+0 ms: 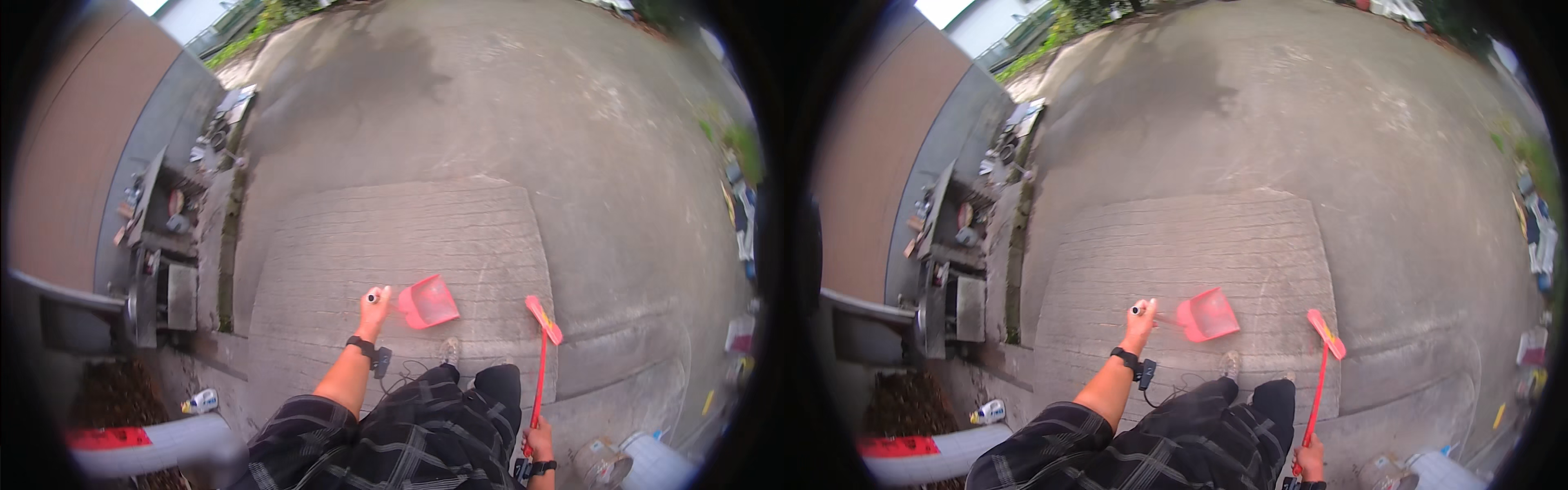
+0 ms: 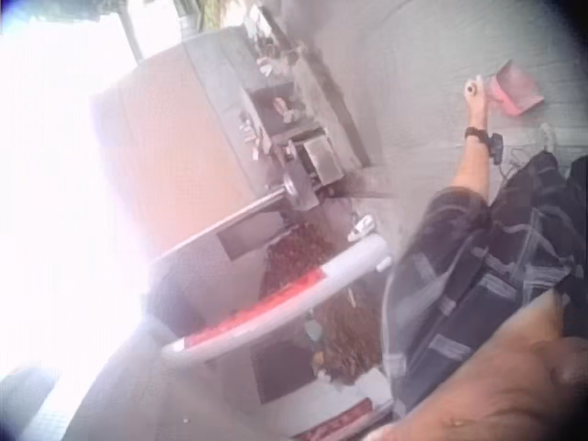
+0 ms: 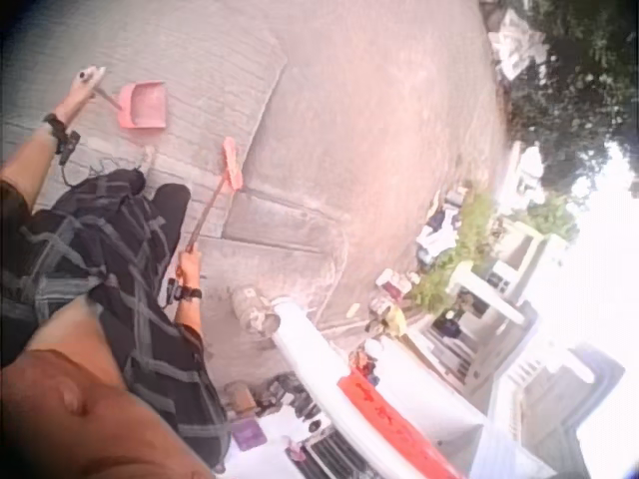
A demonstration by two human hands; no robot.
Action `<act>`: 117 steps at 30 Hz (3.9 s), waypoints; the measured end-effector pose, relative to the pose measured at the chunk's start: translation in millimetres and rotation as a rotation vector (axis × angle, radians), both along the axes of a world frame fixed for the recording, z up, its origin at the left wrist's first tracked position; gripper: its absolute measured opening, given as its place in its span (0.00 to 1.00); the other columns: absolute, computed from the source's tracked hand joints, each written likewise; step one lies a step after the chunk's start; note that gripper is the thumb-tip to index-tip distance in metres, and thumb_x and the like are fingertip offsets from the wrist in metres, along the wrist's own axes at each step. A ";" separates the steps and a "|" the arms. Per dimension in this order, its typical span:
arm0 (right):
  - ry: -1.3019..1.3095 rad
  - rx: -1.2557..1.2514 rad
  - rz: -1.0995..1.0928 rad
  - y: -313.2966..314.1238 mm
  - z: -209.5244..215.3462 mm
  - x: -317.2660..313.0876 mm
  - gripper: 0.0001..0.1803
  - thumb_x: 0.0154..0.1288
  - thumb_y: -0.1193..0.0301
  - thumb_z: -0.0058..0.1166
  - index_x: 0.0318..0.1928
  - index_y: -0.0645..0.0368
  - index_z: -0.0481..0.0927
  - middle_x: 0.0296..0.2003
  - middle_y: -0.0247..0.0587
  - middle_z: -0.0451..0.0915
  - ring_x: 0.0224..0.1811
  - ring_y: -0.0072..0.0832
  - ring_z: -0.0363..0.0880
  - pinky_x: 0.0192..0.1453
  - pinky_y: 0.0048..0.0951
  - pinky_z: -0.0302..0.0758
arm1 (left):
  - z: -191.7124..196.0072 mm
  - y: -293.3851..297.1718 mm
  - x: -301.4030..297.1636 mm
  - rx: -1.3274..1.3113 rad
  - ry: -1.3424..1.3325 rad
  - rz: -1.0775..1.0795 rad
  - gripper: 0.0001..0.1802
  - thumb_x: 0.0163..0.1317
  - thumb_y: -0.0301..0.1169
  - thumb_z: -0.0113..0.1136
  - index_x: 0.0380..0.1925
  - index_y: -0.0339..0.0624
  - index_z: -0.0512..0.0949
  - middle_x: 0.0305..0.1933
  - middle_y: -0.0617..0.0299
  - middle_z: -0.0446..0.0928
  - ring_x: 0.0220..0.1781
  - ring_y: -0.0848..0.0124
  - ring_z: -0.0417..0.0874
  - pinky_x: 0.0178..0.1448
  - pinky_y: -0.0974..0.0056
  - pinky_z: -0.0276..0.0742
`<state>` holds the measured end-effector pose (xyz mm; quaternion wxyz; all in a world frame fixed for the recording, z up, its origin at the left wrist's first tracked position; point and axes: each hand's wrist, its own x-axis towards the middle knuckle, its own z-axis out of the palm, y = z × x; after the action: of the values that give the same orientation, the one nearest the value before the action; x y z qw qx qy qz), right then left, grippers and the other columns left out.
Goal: The person sweeps a concrete floor using a red broom and a dustpan. They gather debris into a pile and transfer it into a dustpan, then empty the contents into a nearby bucket. The task is performed in a continuous sequence from an indoor area to an outdoor patio.
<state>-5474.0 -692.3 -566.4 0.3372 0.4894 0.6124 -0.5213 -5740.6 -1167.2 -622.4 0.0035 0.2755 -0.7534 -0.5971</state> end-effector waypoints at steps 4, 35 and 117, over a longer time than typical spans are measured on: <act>-0.012 -0.030 -0.021 20.8 9.2 1.6 0.13 0.55 0.86 0.46 0.40 0.58 0.69 0.17 0.40 0.69 0.12 0.29 0.68 0.14 0.32 0.67 | 10.4 -30.2 9.4 -0.024 0.064 0.170 0.21 0.65 0.37 0.61 0.15 0.45 0.67 0.16 0.75 0.64 0.20 0.83 0.61 0.23 0.69 0.60; 0.016 -0.297 0.516 -24.2 21.9 -294.4 0.04 0.66 0.72 0.52 0.32 0.55 0.73 0.19 0.29 0.72 0.17 0.19 0.70 0.18 0.19 0.69 | 90.9 -115.2 355.3 0.040 0.140 1.566 0.19 0.65 0.46 0.59 0.24 0.46 0.71 0.27 0.66 0.69 0.30 0.76 0.73 0.22 0.66 0.79; -0.160 -0.257 2.234 -1440.6 49.4 17.4 0.06 0.59 0.78 0.55 0.36 0.67 0.75 0.22 0.39 0.75 0.17 0.24 0.73 0.18 0.29 0.73 | 164.8 -616.1 748.0 -0.259 0.301 3.057 0.18 0.66 0.52 0.56 0.32 0.51 0.69 0.22 0.71 0.65 0.25 0.79 0.69 0.23 0.71 0.73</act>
<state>-5456.6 -2132.9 -517.0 0.7009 -0.3392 0.6257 0.0464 -4992.6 -1783.3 -457.5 0.6887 0.6963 0.2011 0.0221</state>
